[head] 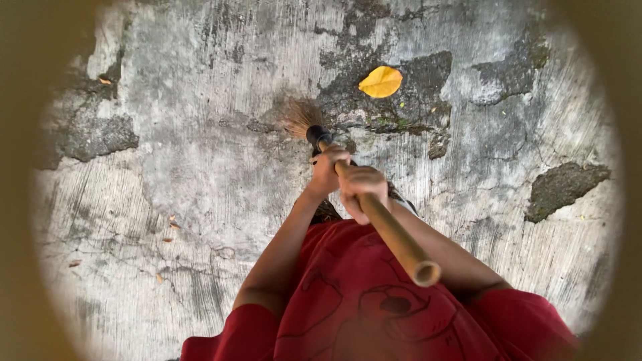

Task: Sweeping fallen leaves off an asphalt driveway using a broom.

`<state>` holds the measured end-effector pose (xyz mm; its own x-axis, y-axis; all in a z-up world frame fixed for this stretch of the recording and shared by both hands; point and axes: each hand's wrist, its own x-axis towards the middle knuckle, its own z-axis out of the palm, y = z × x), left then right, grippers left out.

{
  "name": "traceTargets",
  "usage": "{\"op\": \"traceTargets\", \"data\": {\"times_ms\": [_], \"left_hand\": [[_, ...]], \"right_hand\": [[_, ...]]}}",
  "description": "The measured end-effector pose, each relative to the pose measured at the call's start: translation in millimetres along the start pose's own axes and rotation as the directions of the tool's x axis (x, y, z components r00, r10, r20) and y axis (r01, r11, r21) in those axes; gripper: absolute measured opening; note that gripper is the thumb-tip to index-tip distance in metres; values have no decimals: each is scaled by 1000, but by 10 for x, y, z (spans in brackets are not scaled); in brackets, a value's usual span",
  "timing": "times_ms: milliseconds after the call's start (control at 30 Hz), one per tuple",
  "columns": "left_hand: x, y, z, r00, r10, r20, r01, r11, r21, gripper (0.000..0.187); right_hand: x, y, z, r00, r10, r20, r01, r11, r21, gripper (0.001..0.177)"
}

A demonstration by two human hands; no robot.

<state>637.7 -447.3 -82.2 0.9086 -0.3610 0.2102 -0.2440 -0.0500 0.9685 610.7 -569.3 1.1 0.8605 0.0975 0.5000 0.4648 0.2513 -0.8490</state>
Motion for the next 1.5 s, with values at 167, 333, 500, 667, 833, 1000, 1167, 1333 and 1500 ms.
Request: {"op": "traceTargets", "data": {"times_ms": [167,333,500,667,833,1000,1167,1333,1500], "left_hand": [[183,309,154,978,-163,128,142,976,162,20],[826,643,502,968,-157,196,143,986,87,22],[1121,-10,956,984,-35,173,22,997,73,17],[784,-792,1033,979,-152,137,165,982,-91,14],[788,15,928,979,-158,129,157,987,16,26],[1099,338,1600,952,-258,167,227,957,183,19],[1671,371,2247,981,-81,178,63,992,108,20],[1899,-187,2698,988,53,146,-55,998,6,21],[1545,-710,2539,979,-93,180,106,992,-67,22]], "right_hand": [[159,-435,-348,994,-47,-98,26,978,-206,11],[761,-984,-726,992,36,-119,-69,956,-286,23],[454,-319,-1060,958,-251,-142,164,880,-445,4],[205,219,-1008,984,-123,-132,75,943,-323,3],[360,-280,-1242,999,36,-25,-39,992,-120,20],[230,-688,-1928,981,11,-192,-40,988,-149,14],[770,-1191,-2464,991,-65,-114,54,993,-101,15],[410,-616,-2854,969,-227,-97,195,945,-262,16],[102,-153,-2690,996,-50,-74,17,920,-391,15]]}}
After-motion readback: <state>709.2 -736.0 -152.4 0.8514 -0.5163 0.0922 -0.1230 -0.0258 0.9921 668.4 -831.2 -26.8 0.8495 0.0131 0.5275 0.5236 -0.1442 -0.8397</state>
